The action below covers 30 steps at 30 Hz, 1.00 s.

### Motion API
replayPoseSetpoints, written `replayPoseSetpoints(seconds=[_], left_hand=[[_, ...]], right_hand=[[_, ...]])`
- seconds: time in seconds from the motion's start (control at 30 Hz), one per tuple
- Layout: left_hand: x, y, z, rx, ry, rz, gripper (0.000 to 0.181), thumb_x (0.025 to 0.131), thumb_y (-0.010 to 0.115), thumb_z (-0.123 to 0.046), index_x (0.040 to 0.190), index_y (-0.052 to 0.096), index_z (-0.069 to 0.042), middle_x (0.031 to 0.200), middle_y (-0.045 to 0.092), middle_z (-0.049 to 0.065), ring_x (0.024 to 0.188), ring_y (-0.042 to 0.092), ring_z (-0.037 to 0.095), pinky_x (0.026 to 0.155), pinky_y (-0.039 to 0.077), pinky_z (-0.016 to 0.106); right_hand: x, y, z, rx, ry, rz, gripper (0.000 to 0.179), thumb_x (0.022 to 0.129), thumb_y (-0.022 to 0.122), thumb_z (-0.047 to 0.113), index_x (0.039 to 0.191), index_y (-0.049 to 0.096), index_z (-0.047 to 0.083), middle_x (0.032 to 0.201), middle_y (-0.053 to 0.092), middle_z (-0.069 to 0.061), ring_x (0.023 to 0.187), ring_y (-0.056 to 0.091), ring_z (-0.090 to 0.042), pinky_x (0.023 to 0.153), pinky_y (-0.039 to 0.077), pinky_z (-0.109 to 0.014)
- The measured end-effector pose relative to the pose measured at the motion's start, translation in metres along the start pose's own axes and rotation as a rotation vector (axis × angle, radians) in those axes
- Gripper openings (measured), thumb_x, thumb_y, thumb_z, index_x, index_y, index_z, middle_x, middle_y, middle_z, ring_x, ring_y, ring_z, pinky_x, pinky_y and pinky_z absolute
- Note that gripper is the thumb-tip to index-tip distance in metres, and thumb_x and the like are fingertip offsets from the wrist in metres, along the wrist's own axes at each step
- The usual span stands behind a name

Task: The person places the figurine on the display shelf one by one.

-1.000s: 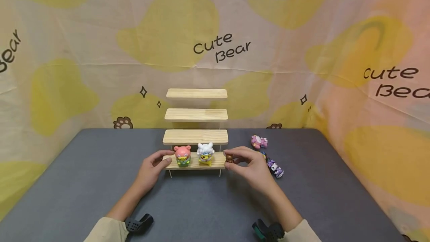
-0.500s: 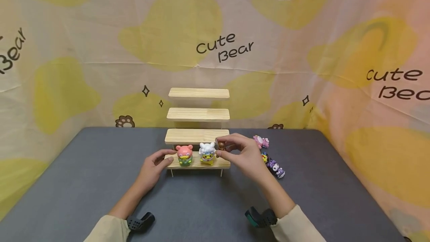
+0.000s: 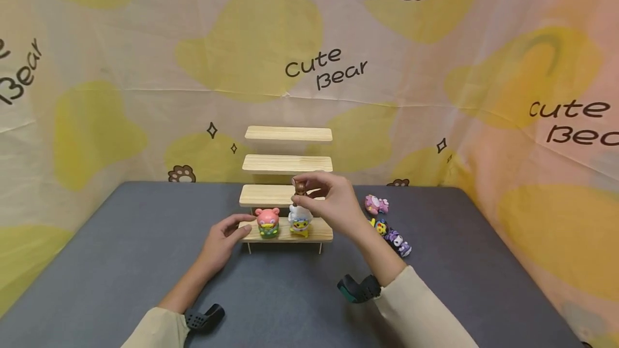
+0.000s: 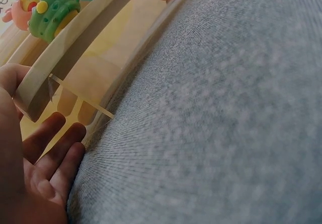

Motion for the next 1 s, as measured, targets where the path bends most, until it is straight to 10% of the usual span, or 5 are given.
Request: replayPoseSetpoints(seconds=[1.0], left_hand=[[0.000,-0.002,-0.002,-0.042,0.014,0.014,0.025,0.099,0.065,-0.019,0.120,0.071,-0.007,0.127,0.069,0.012,0.122,0.060,0.018,0.094,0.047,0.020]], right_hand=[[0.066,0.050,-0.014,-0.212,0.072,0.149,0.032,0.083,0.083,0.010,0.110,0.066,0.008,0.102,0.068,-0.008,0.094,0.067,-0.019,0.087,0.056,-0.033]])
Point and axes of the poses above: each hand's wrist, its own x-axis towards the middle knuckle, its own y-axis out of the palm, z = x × y, the point moved 2 cm from there along x, towards the middle knuckle
